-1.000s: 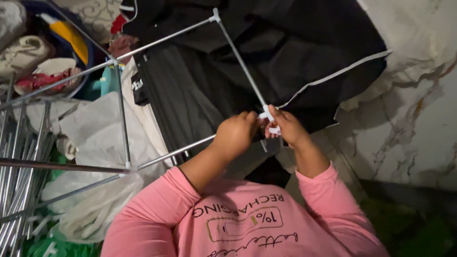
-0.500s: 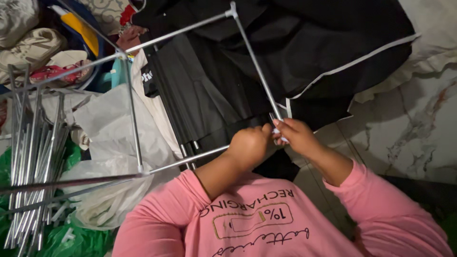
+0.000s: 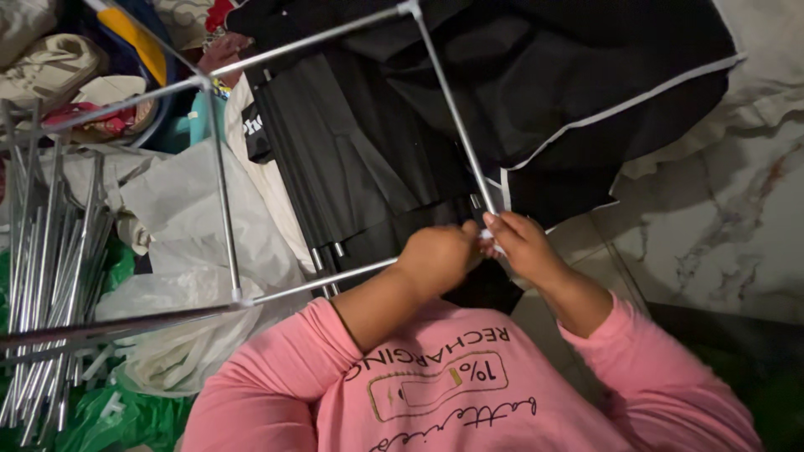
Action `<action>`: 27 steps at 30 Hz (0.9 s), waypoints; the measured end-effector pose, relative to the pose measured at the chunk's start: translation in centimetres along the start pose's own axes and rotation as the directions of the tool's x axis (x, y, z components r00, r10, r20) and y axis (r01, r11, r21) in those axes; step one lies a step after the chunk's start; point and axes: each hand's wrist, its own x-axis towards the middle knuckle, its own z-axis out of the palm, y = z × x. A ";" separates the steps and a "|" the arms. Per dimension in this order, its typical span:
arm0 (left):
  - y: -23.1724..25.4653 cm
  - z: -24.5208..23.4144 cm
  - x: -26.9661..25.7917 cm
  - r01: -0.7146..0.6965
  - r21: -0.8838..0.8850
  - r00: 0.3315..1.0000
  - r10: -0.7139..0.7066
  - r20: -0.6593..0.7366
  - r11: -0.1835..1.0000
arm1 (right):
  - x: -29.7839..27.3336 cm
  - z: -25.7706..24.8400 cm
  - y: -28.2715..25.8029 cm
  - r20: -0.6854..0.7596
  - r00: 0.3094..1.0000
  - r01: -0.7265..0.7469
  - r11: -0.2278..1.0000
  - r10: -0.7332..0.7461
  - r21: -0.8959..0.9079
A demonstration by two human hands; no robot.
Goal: The person assembles a metal furniture frame by inserting metal rods into plastic corner joints and attaching a black fabric cover.
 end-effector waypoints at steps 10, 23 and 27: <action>2.6 -2.1 0.3 0.029 0.048 0.994 -0.034 0.100 0.998 | -1.7 -0.5 2.7 -0.112 0.993 0.052 0.994 -0.041 0.098; -6.7 0.4 -0.8 -0.018 0.174 0.983 -0.014 0.181 0.985 | 3.3 7.4 7.8 -0.292 0.943 0.186 0.980 -0.158 0.069; -8.2 0.5 -1.6 -0.029 0.155 0.984 0.002 0.177 0.988 | 3.6 8.7 9.1 -0.250 0.961 0.159 0.975 -0.117 0.155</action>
